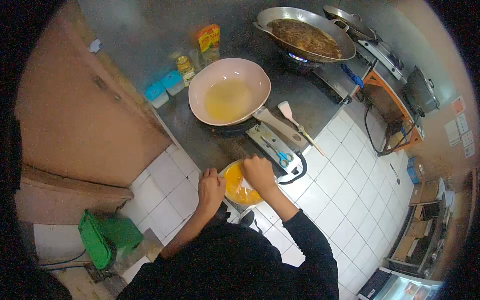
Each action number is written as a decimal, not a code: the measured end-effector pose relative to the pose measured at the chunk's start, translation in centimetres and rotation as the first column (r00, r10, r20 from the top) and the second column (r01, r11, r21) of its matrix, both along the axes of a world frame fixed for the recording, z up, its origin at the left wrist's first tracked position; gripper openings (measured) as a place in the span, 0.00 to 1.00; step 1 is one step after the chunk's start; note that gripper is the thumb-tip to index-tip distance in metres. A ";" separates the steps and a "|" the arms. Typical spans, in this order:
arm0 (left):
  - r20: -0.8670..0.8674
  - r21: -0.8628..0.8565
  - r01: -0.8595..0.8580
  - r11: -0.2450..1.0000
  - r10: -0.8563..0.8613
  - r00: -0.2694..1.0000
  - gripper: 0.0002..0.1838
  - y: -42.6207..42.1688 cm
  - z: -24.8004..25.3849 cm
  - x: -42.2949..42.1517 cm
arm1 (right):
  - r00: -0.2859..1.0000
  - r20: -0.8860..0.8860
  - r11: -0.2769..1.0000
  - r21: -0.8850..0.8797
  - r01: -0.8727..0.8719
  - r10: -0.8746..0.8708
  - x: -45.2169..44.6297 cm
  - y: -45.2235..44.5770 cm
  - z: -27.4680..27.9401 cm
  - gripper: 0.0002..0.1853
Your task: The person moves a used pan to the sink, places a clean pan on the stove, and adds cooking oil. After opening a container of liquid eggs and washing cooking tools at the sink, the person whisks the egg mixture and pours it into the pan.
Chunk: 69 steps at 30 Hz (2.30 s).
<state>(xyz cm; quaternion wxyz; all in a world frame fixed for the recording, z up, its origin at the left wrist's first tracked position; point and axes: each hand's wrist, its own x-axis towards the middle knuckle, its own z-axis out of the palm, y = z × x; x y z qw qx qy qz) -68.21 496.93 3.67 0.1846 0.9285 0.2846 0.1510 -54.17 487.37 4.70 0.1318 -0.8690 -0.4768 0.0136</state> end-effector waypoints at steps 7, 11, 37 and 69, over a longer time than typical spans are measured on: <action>0.206 -0.281 -0.069 0.957 0.131 0.970 0.07 1.3 -1.5 -0.2 | 0.985 -0.170 0.975 0.214 0.055 -0.018 0.4 -1.5 0.2 0.10; 0.401 -0.387 -0.042 0.921 0.209 0.892 0.09 2.0 -3.0 -0.1 | 0.945 -0.310 0.918 0.336 0.212 -0.105 0.0 -1.9 -0.3 0.09; -0.019 -0.998 -0.050 0.037 0.582 0.813 0.11 1.4 -4.4 -2.0 | 0.559 -0.692 0.884 0.285 -0.370 0.457 2.3 2.6 1.4 0.11; 0.424 -0.393 0.016 0.919 0.166 0.890 0.14 2.2 -4.8 -3.4 | 0.084 -0.996 0.976 -0.005 -0.220 0.014 2.6 8.0 -3.3 0.17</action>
